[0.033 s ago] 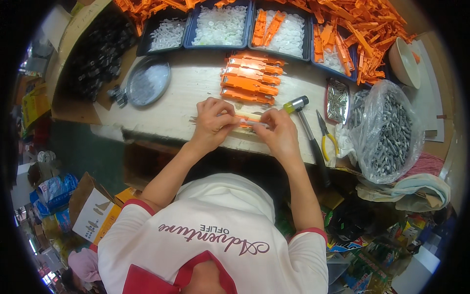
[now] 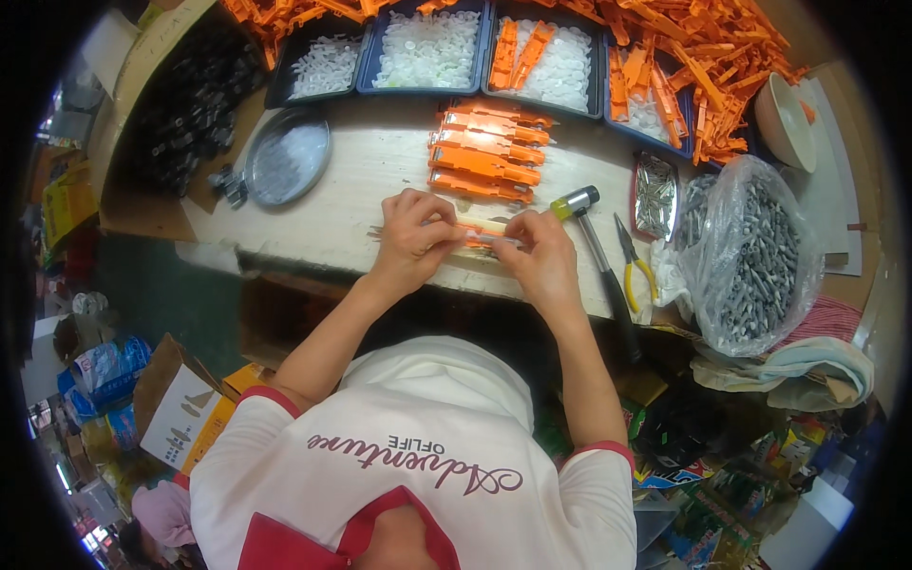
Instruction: Assembling small orange plastic components at a workbench in a factory setting.
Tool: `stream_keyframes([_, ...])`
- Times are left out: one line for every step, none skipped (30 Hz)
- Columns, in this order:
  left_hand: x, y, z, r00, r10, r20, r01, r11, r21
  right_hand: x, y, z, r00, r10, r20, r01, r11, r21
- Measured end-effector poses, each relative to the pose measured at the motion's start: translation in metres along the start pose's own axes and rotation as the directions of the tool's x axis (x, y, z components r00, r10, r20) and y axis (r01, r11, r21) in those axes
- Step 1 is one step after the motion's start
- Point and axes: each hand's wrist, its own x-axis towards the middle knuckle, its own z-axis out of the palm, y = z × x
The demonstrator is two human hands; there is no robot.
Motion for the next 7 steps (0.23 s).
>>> stream_keyframes([0.0, -0.0003, 0.0, 1.0, -0.001, 0.0, 0.001, 1.0, -0.001, 0.0004, 0.0008, 0.0009, 0.998, 0.064, 0.012, -0.065, 0.997, 0.033])
stream_keyframes([0.0004, -0.0007, 0.0001, 1.0, 0.01, -0.001, -0.01, 1.0, 0.002, 0.0008, 0.0012, 0.0015, 0.991, 0.128, 0.026, -0.13, 0.989, 0.064])
stream_keyframes([0.0005, -0.001, 0.0001, 1.0, 0.022, -0.003, -0.022, 1.0, 0.005, 0.0009, 0.001, 0.0018, 0.991, 0.129, 0.026, -0.13, 0.989, 0.064])
stream_keyframes([0.0003, -0.0009, 0.0003, 1.0, 0.021, -0.003, -0.021, 1.0, 0.004, 0.001, 0.001, 0.0013, 0.992, 0.125, 0.026, -0.127, 0.99, 0.064])
stream_keyframes([0.0, -0.0007, 0.0002, 1.0, 0.009, 0.004, -0.009, 1.0, 0.002, 0.0011, 0.0011, 0.0009, 0.992, 0.122, 0.025, -0.123, 0.99, 0.064])
stream_keyframes([-0.0003, -0.0008, 0.0001, 1.0, -0.004, 0.011, 0.004, 1.0, 0.0, 0.0018, 0.0016, 0.0009, 0.993, 0.116, 0.031, -0.118, 0.991, 0.064])
stream_keyframes([-0.0007, -0.0014, 0.0003, 1.0, -0.002, 0.012, 0.002, 1.0, -0.006, 0.0031, 0.002, 0.0011, 0.993, 0.111, 0.036, -0.113, 0.992, 0.064])
